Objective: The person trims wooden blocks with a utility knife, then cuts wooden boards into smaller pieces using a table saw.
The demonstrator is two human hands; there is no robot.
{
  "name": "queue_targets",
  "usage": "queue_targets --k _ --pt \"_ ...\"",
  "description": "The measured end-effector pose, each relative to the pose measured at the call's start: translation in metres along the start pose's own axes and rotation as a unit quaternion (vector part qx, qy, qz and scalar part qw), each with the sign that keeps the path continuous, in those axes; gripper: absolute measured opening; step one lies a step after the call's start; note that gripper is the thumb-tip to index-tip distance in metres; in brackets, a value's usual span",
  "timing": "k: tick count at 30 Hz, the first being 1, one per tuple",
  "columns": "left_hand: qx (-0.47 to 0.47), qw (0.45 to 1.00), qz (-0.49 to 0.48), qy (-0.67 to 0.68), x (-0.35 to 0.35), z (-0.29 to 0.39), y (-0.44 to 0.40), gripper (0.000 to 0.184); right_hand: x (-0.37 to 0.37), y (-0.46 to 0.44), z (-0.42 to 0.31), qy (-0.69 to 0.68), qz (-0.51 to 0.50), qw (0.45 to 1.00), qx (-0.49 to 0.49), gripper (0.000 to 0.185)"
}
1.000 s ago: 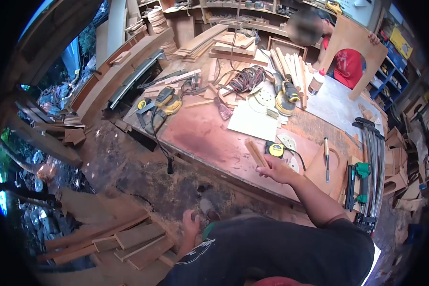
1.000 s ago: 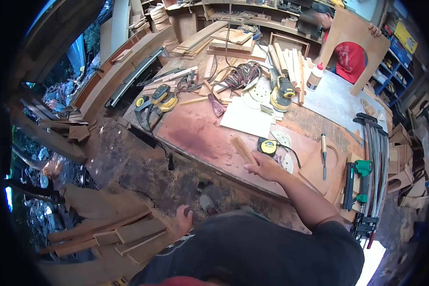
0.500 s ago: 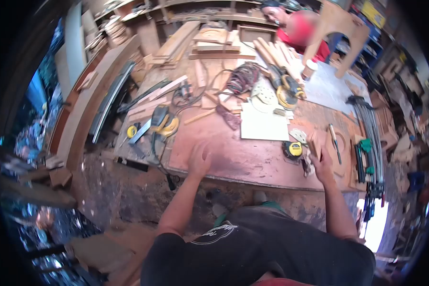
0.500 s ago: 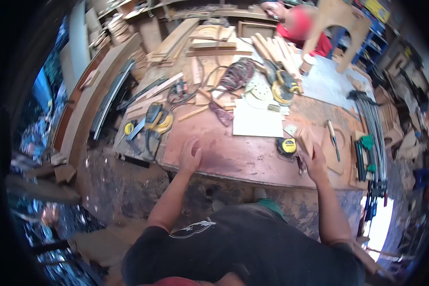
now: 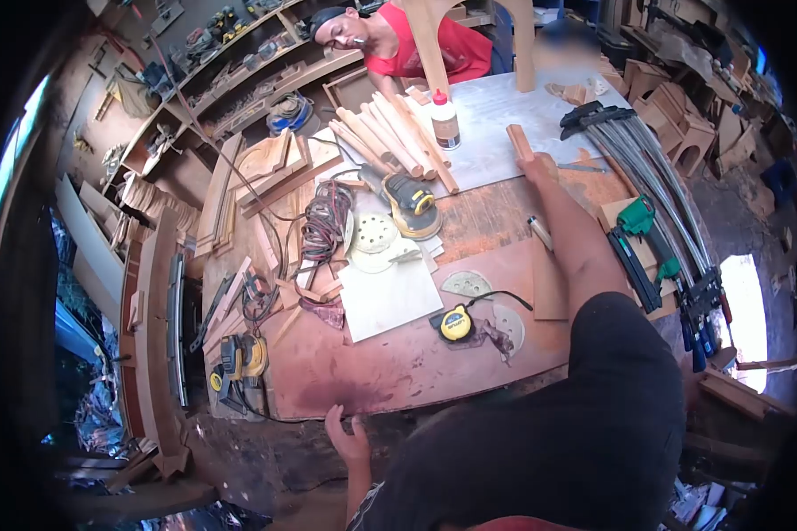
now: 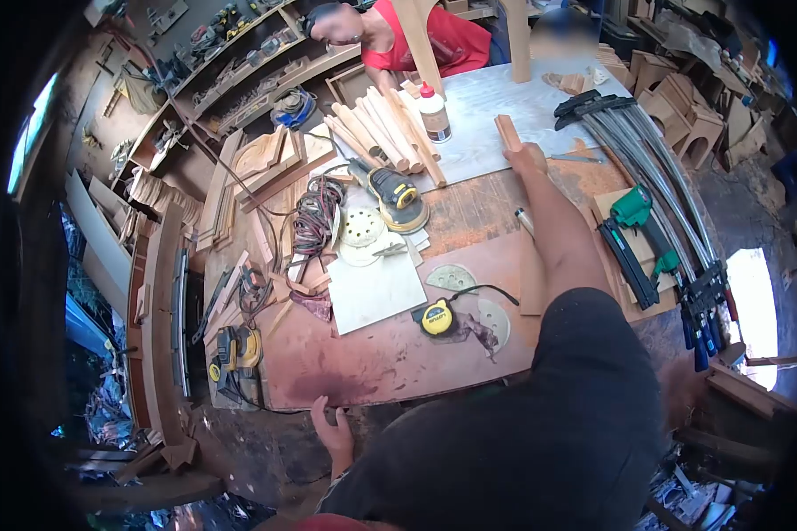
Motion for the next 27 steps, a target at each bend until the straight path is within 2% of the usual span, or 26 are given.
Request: queue_targets --k 1,4,5,6,8,12,14,15,17,19,20,21,22,23,24,26,27 --pt "0.028 0.999 0.016 -0.013 0.008 0.0 0.003 0.038 0.006 -0.007 -0.014 0.058 0.027 0.998 0.0 0.056" --pt "0.055 0.997 0.045 -0.027 0.028 0.003 0.018 0.038 0.002 -0.03 -0.019 0.08 0.039 0.996 -0.012 0.061" --pt "0.068 0.995 0.042 -0.051 0.031 0.003 0.027 0.04 0.003 -0.028 -0.015 0.093 0.04 0.993 -0.06 0.064" --pt "0.071 0.995 0.04 -0.057 0.033 0.003 0.037 0.04 -0.002 -0.03 -0.007 0.094 0.034 0.993 -0.062 0.064" --pt "0.098 0.992 0.02 -0.08 0.031 -0.009 0.058 0.042 -0.008 -0.035 0.008 0.129 0.027 0.99 -0.049 0.068" --pt "0.123 0.985 0.0 -0.117 0.02 -0.035 0.105 0.044 -0.014 -0.04 0.023 0.151 0.001 0.988 0.001 0.066" --pt "0.269 0.955 -0.125 -0.018 -0.002 -0.064 0.138 0.046 -0.015 -0.047 0.028 0.118 -0.001 0.993 0.026 0.061" --pt "0.273 0.954 -0.126 -0.015 -0.007 -0.084 0.157 0.046 -0.015 -0.045 0.028 0.122 -0.001 0.992 0.028 0.061" --pt "0.34 0.887 -0.311 -0.011 -0.06 -0.171 0.232 0.048 -0.011 -0.037 0.02 0.117 0.025 0.992 0.033 0.062" --pt "0.318 0.865 -0.388 0.011 -0.107 -0.241 0.294 0.048 -0.01 -0.006 -0.008 0.09 0.046 0.994 0.031 0.062" --pt "0.305 0.852 -0.425 0.022 -0.123 -0.263 0.316 0.048 -0.012 0.011 -0.02 0.058 0.065 0.996 0.025 0.062" --pt "0.314 0.852 -0.418 0.033 -0.125 -0.262 0.327 0.048 -0.027 0.021 -0.026 0.061 0.059 0.996 0.039 0.062" --pt "0.323 0.855 -0.397 0.079 -0.123 -0.255 0.332 0.045 -0.046 0.038 -0.048 -0.007 0.07 0.981 0.182 0.061" --pt "0.331 0.857 -0.374 0.126 -0.122 -0.25 0.335 0.041 -0.057 0.061 -0.068 -0.078 0.078 0.941 0.321 0.06" --pt "0.34 0.856 -0.362 0.14 -0.121 -0.248 0.335 0.041 -0.068 0.102 -0.09 -0.121 0.035 0.92 0.371 0.057" --pt "0.298 0.876 -0.335 0.18 -0.1 -0.212 0.316 0.039 -0.09 0.226 -0.14 -0.21 -0.07 0.862 0.456 0.051" --pt "0.218 0.913 -0.306 0.159 -0.117 -0.235 0.324 0.038 -0.1 0.297 -0.16 -0.212 -0.155 0.837 0.48 0.051"
Point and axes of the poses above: each hand's wrist, its own y-axis away from the middle knuckle, its own x-axis out of the back of the hand, z = x × y, the point moved 8 cm from there along -y, towards the middle knuckle, and after that the axes turned 15 degrees about -y, right-handed, at the moved point
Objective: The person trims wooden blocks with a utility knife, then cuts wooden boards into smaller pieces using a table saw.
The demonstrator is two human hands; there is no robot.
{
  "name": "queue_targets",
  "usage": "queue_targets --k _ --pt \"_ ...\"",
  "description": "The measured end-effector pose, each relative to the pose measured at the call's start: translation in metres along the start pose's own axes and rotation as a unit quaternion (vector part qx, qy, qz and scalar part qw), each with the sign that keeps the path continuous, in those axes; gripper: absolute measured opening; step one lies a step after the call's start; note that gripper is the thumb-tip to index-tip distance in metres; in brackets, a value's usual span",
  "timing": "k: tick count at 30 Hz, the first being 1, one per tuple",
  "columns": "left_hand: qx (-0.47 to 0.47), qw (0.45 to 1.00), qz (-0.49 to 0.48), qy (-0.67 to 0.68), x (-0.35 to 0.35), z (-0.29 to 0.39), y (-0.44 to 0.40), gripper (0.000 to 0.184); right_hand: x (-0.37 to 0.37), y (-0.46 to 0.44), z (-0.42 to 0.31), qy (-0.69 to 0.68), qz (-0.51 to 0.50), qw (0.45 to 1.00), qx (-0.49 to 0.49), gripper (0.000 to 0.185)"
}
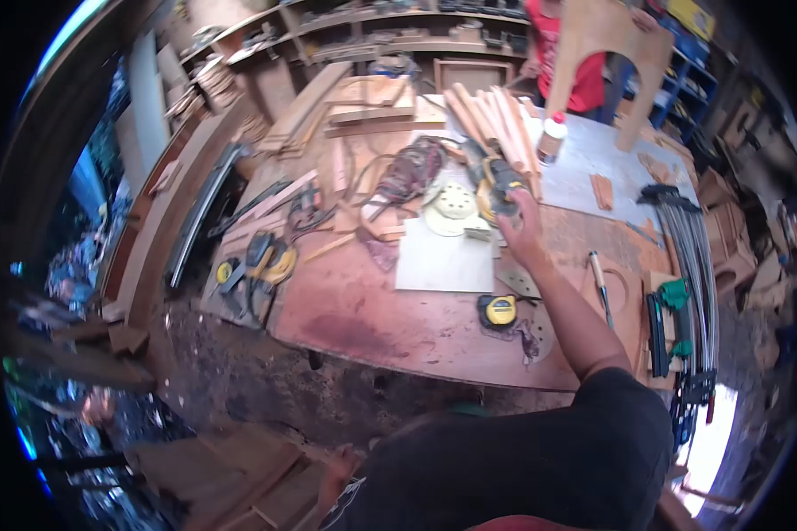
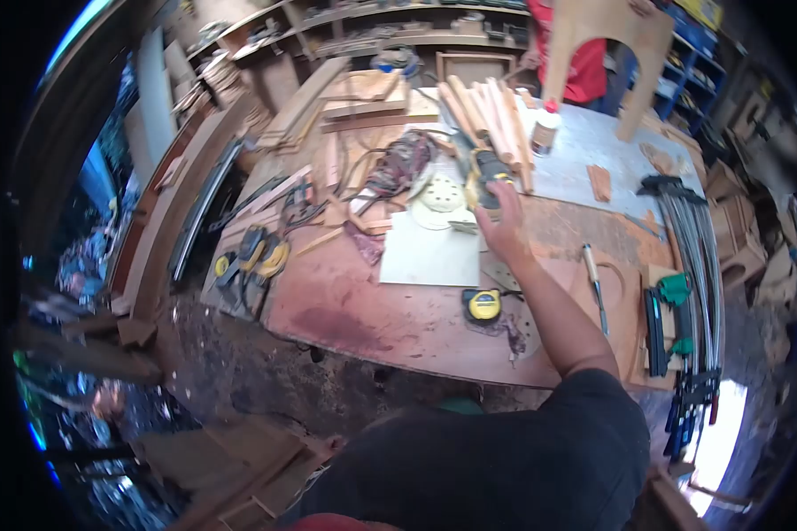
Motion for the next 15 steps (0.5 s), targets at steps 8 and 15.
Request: queue_targets --k 8,15 --pt "0.129 0.918 0.086 0.364 0.097 0.004 0.03 0.061 -0.306 0.195 -0.378 -0.239 -0.408 0.871 0.132 0.078" --pt "-0.275 0.585 0.242 0.724 0.319 0.035 0.102 0.091 -0.493 0.352 -0.525 -0.335 -0.555 0.663 0.374 0.079"
Point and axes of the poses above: each hand's wrist, its own y-axis away from the middle knuckle, its own x-axis out of the back of the hand, z = x × y, the point moved 8 cm from there along -y, towards the middle knuckle, and after that the axes turned 15 degrees about -y, right-handed, at the moved point
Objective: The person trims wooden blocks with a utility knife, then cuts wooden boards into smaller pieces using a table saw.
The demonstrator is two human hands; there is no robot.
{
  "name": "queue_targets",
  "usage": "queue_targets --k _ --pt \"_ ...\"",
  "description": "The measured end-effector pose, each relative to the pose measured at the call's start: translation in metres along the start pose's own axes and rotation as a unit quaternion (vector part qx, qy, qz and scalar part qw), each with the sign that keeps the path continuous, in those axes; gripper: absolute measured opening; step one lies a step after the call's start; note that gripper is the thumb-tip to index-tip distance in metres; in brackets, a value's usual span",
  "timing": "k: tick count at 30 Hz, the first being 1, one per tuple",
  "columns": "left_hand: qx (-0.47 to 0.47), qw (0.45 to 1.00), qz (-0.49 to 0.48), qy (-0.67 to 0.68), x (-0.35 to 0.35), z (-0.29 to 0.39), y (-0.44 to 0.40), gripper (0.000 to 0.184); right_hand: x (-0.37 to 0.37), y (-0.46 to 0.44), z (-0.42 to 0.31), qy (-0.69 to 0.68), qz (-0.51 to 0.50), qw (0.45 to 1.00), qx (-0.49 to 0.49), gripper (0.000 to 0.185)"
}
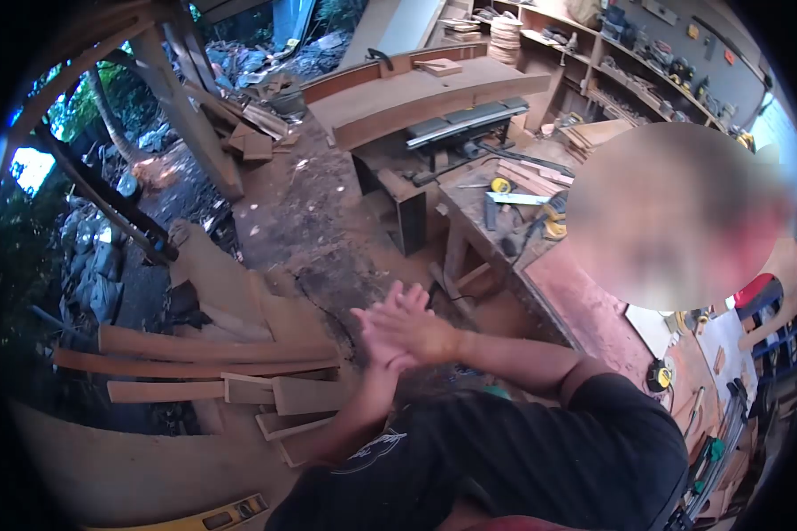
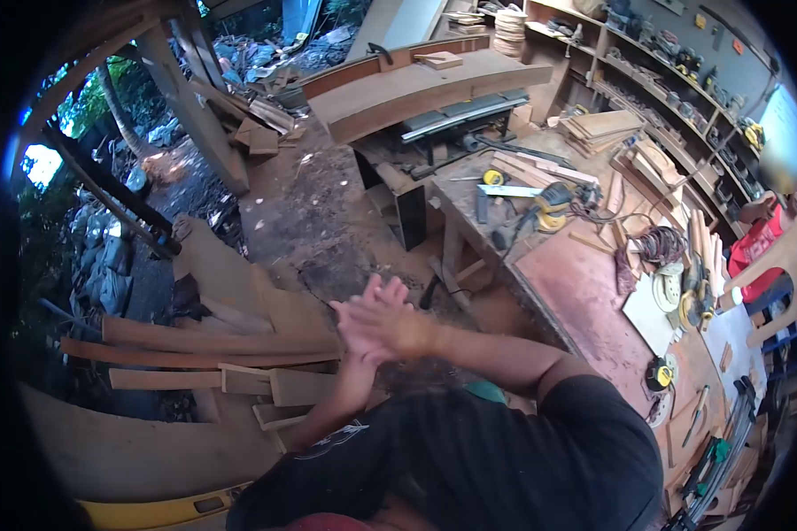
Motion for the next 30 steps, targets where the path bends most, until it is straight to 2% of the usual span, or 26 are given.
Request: queue_targets --k 1,2,3,4,5,6,7,8,10,12,13,14,15,16,17,18,19,20,21,23,25,30 --pt "-0.003 0.986 0.032 0.165 0.001 0.037 -0.004 0.091 -0.032 0.001 0.038 0.031 -0.068 0.997 -0.024 0.078" --pt "-0.001 0.985 0.04 0.167 0.026 0.051 0.001 0.091 -0.034 -0.001 0.076 0.006 -0.037 0.991 -0.128 0.072" --pt "-0.06 0.983 0.081 0.156 0.061 0.074 0.001 0.089 -0.04 0.01 0.119 -0.005 -0.057 0.965 -0.256 0.065" --pt "-0.12 0.975 0.118 0.142 0.091 0.1 -0.001 0.087 -0.059 0.051 0.183 0.034 -0.193 0.886 -0.421 0.057" --pt "-0.124 0.974 0.125 0.142 0.11 0.119 -0.001 0.087 -0.052 0.073 0.193 0.046 -0.347 0.781 -0.518 0.054" --pt "-0.121 0.98 0.147 0.052 0.126 0.138 0.007 0.084 -0.091 0.153 0.272 0.001 -0.347 0.812 -0.47 0.052" --pt "-0.117 0.978 0.17 -0.036 0.142 0.151 0.013 0.081 -0.104 0.194 0.302 -0.02 -0.344 0.809 -0.476 0.055" --pt "-0.121 0.975 0.184 -0.035 0.16 0.162 0.012 0.081 -0.093 0.21 0.294 0.011 -0.367 0.771 -0.52 0.061" --pt "-0.017 0.961 0.191 -0.202 0.192 0.177 -0.001 0.077 -0.12 0.28 0.328 -0.013 -0.448 0.681 -0.579 0.063" --pt "0.002 0.943 0.211 -0.255 0.231 0.197 -0.019 0.07 -0.145 0.296 0.348 -0.084 -0.526 0.655 -0.536 0.078" --pt "0.067 0.864 0.19 -0.462 0.249 0.203 -0.034 0.068 -0.148 0.269 0.361 -0.087 -0.525 0.66 -0.53 0.078" --pt "0.129 0.738 0.157 -0.643 0.269 0.208 -0.05 0.065 -0.137 0.221 0.357 -0.073 -0.492 0.674 -0.546 0.076" --pt "0.157 0.662 0.122 -0.723 0.288 0.212 -0.063 0.063 -0.129 0.179 0.365 -0.061 -0.456 0.686 -0.564 0.074" --pt "0.182 0.577 0.084 -0.792 0.308 0.214 -0.072 0.061 -0.145 0.151 0.402 -0.078 -0.424 0.74 -0.517 0.069" --pt "0.24 0.559 0.085 -0.789 0.341 0.21 -0.076 0.06 -0.153 0.116 0.433 -0.093 -0.39 0.788 -0.467 0.065" --pt "0.294 0.541 0.086 -0.783 0.377 0.204 -0.08 0.059 -0.143 0.07 0.455 -0.11 -0.332 0.813 -0.465 0.055" --pt "0.301 0.567 0.094 -0.761 0.403 0.203 -0.082 0.058 -0.128 0.008 0.469 -0.128 -0.273 0.835 -0.461 0.046" --pt "0.313 0.591 0.099 -0.737 0.432 0.201 -0.073 0.058 -0.118 -0.048 0.485 -0.145 -0.257 0.839 -0.458 0.044" --pt "0.351 0.582 0.11 -0.725 0.481 0.195 -0.045 0.054 -0.11 -0.099 0.501 -0.163 -0.242 0.841 -0.456 0.041" --pt "0.411 0.568 0.13 -0.701 0.548 0.183 -0.014 0.049 -0.09 -0.189 0.527 -0.244 -0.154 0.871 -0.398 0.055" --pt "0.448 0.562 0.143 -0.68 0.578 0.177 0.012 0.047 -0.059 -0.275 0.532 -0.227 -0.12 0.885 -0.389 0.041" --pt "0.475 0.573 0.143 -0.652 0.655 0.186 -0.019 0.04 -0.029 -0.417 0.574 -0.218 -0.097 0.907 -0.346 0.046"
Point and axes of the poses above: each hand's wrist, its own y-axis away from the middle knuckle, its own x-axis out of the back of the hand, z = x × y, the point moved 8 cm from there along -y, towards the middle knuckle, and after that the axes turned 15 degrees about -y, right-handed, at the moved point
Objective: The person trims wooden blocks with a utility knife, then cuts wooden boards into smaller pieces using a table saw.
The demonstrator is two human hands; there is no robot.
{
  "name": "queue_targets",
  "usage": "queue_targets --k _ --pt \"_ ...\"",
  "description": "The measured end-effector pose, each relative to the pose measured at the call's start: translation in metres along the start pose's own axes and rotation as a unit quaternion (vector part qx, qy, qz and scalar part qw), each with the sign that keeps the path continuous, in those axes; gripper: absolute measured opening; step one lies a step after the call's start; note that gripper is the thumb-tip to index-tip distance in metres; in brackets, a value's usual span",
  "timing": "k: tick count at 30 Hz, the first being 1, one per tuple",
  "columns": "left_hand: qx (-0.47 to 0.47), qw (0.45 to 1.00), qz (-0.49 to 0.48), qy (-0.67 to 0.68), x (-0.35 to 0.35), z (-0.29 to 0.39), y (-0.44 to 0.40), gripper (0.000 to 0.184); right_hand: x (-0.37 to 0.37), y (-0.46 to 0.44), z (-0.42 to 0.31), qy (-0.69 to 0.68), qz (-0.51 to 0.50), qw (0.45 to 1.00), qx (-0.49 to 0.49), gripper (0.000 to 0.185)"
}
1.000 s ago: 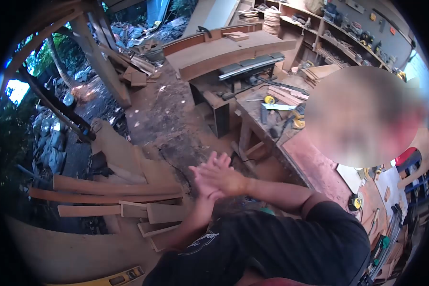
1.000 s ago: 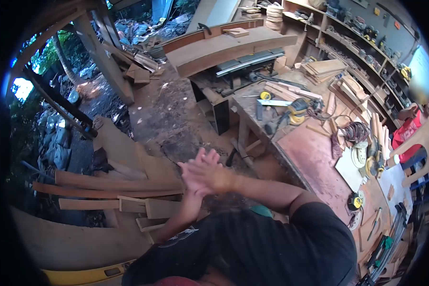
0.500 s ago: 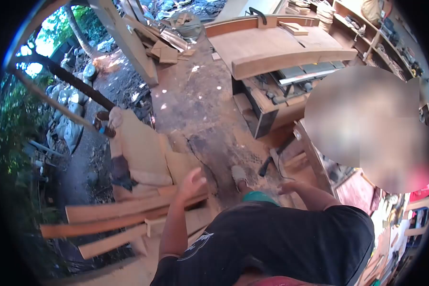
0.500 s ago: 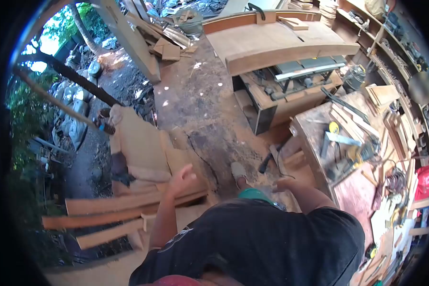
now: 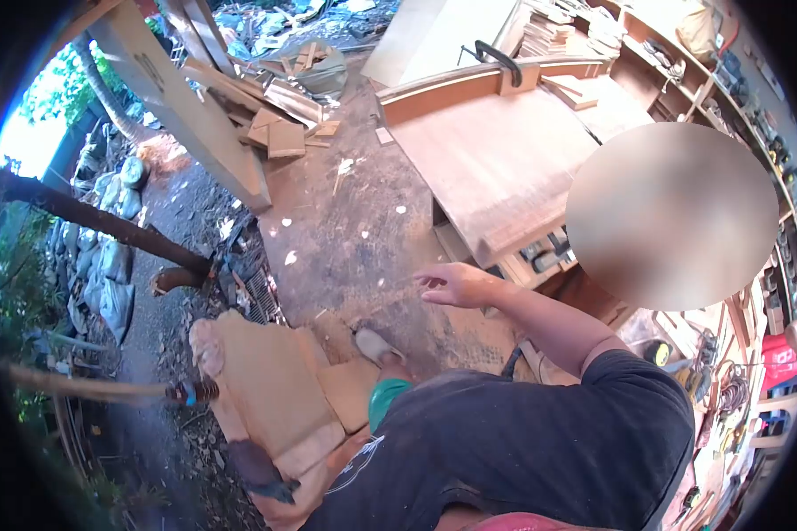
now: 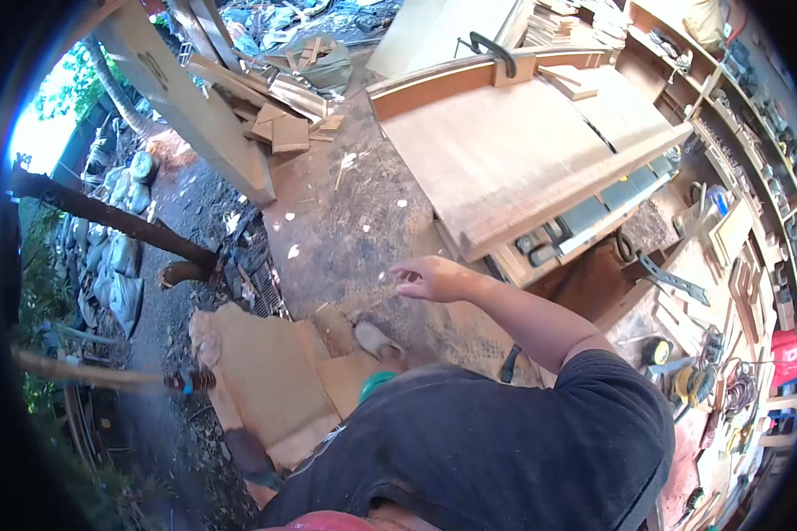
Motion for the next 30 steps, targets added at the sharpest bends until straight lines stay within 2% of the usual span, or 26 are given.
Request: queue_targets --k 2,5,7,10,11,12,13,14,15,16,18,20,21,22,23,24,25,26,27,28,29,30 --pt "-0.012 1.0 0.004 -0.008 0.038 -0.009 -0.048 0.038 0.004 -0.05 -0.006 0.005 -0.001 1.0 0.006 0.047" --pt "-0.054 0.995 0.042 -0.067 0.122 -0.022 -0.158 0.035 0.028 -0.128 0.003 0.015 0.081 0.997 0.008 0.044" --pt "-0.102 0.979 0.105 -0.14 0.201 -0.013 -0.248 0.033 0.04 -0.177 0.007 0.031 0.12 0.991 -0.045 0.042" --pt "-0.126 0.972 0.184 -0.071 0.405 0.06 -0.287 0.032 0.068 -0.245 -0.021 0.075 0.125 0.988 -0.045 0.04" --pt "-0.272 0.911 0.272 -0.148 0.477 0.105 -0.281 0.037 0.07 -0.261 -0.026 0.062 0.128 0.989 -0.038 0.039" --pt "-0.08 0.983 0.155 0.054 0.537 0.11 -0.311 0.042 0.074 -0.277 -0.024 0.056 0.133 0.989 -0.037 0.039" --pt "-0.099 0.968 0.229 0.023 0.605 0.137 -0.32 0.044 0.087 -0.292 -0.02 0.023 0.177 0.983 -0.046 0.037" --pt "-0.231 0.916 0.292 -0.15 0.659 0.153 -0.385 0.049 0.104 -0.307 -0.016 -0.007 0.219 0.974 -0.053 0.035" --pt "-0.265 0.907 0.329 0.0 0.708 0.138 -0.463 0.05 0.113 -0.319 -0.02 0.013 0.225 0.974 -0.036 0.034" --pt "-0.17 0.924 0.341 0.008 0.778 0.196 -0.405 0.051 0.125 -0.334 -0.018 0.012 0.229 0.973 -0.032 0.034" --pt "-0.231 0.909 0.336 0.084 0.885 0.256 -0.374 0.051 0.15 -0.36 -0.01 0.031 0.25 0.967 -0.032 0.032" --pt "-0.202 0.924 0.324 -0.021 0.96 0.324 -0.315 0.055 0.186 -0.39 -0.01 0.062 0.288 0.956 -0.002 0.029" --pt "-0.22 0.916 0.321 -0.096 0.99 0.324 -0.344 0.06 0.21 -0.404 -0.005 0.045 0.333 0.942 0.017 0.027" --pt "-0.212 0.913 0.294 -0.186 1.007 0.328 -0.365 0.062 0.233 -0.416 0.0 0.026 0.375 0.926 0.033 0.026" --pt "-0.2 0.904 0.26 -0.275 1.012 0.324 -0.384 0.064 0.253 -0.43 0.004 0.027 0.386 0.922 0.006 0.026" --pt "-0.199 0.895 0.241 -0.317 1.011 0.302 -0.402 0.063 0.266 -0.445 0.012 0.022 0.391 0.92 0.002 0.026" --pt "-0.205 0.882 0.232 -0.356 1.004 0.291 -0.423 0.061 0.288 -0.461 0.013 0.042 0.396 0.917 0.041 0.026" --pt "-0.229 0.895 0.172 -0.342 0.991 0.282 -0.441 0.057 0.306 -0.477 0.012 0.057 0.402 0.911 0.077 0.026" --pt "-0.173 0.935 0.14 -0.277 0.973 0.264 -0.449 0.054 0.321 -0.491 0.006 0.05 0.402 0.912 0.069 0.026" --pt "-0.226 0.925 0.138 -0.271 0.946 0.248 -0.474 0.043 0.336 -0.501 0.001 0.048 0.415 0.907 0.057 0.026" --pt "-0.21 0.938 0.137 -0.237 0.923 0.255 -0.461 0.04 0.349 -0.514 -0.005 0.075 0.395 0.914 0.054 0.027" --pt "-0.178 0.938 0.119 -0.273 0.9 0.262 -0.458 0.041 0.361 -0.527 -0.006 0.1 0.376 0.92 0.049 0.027"
Point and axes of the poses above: each hand's wrist, its own y-axis away from the middle knuckle, its own x-axis out of the back of the hand, z = x × y, the point moved 8 cm from there along -y, towards the middle knuckle, and after that the axes turned 15 degrees about -y, right-handed, at the moved point
